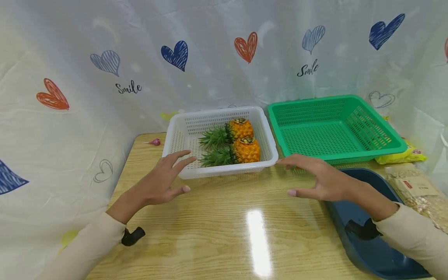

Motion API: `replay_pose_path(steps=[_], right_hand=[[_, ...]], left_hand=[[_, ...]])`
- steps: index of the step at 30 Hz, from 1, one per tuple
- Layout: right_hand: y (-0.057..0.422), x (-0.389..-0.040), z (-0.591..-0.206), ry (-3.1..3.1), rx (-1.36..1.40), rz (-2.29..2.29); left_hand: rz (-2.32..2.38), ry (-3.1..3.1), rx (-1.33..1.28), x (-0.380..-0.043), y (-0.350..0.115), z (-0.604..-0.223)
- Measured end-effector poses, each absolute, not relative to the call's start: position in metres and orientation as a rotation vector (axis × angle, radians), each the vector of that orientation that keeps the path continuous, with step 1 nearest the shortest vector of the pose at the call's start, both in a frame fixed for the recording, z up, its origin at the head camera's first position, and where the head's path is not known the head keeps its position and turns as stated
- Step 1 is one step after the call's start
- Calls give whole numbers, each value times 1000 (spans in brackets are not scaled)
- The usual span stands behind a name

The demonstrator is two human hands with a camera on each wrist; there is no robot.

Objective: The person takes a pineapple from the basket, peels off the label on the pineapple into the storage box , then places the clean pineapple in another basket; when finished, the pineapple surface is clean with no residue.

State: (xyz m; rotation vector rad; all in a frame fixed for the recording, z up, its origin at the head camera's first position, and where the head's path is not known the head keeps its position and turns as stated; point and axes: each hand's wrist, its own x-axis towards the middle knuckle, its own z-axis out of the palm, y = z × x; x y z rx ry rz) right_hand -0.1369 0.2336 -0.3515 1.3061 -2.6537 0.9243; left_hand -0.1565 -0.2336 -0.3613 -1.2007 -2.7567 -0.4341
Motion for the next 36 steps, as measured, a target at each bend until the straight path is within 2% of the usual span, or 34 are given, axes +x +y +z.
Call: replay_pose_path(steps=[36], right_hand=[[238, -163, -345, -2648, 1216, 1169]], left_hand=[[-1027, -2912, -631, -205, -284, -378]])
